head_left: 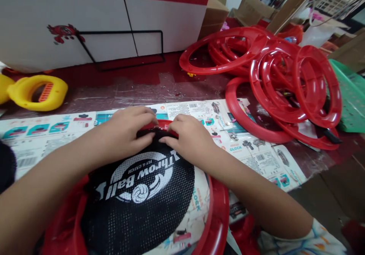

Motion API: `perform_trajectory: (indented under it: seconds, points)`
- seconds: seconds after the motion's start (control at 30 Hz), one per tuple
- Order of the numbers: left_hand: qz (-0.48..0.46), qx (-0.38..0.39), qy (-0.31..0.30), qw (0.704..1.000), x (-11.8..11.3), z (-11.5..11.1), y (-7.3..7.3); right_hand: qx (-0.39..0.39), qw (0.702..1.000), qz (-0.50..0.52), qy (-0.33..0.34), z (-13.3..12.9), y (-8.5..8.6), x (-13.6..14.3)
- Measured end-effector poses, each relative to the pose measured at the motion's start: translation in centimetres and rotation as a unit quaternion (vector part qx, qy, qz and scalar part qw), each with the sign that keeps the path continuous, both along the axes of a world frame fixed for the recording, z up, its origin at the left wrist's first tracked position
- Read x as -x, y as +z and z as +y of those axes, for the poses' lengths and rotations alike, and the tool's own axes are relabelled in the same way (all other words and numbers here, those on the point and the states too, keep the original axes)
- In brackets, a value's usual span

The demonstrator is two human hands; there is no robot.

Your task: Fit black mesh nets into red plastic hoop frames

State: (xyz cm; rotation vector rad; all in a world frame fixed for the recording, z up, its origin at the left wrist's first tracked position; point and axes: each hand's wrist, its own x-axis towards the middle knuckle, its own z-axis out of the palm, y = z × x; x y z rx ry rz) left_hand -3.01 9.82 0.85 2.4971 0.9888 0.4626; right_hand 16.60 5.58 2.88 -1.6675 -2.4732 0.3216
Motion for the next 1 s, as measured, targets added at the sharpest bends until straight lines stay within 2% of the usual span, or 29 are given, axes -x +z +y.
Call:
perform_trajectory:
  seconds: [0.13,0.33,0.47,0.63,1.0]
  points:
    - [-0.041,0.041,-0.009,0.998,-1.1,0.2,0.0,-0.027,0.999,0.042,0.002,0.3,-1.2,0.1]
    - [-0.087,0.043,0.019,0.995,-0.6,0.5,-0.7,0.028,0.981,0.185,-0.048,0.6,-0.9,-0.4]
    - [-0.095,0.074,0.013,0.993,-0.6,0.5,-0.7,0.041,0.97,0.23,-0.067,0.8,-0.8,-0.5]
    - [-0.106,0.1,0.007,0.989,-0.7,0.5,-0.7,0.026,0.969,0.237,-0.058,0.8,-0.7,-0.5]
    - [-0.097,0.121,0.053,0.987,-1.1,0.5,-1.1,0.026,0.979,0.187,-0.079,0.9,-0.9,-0.3]
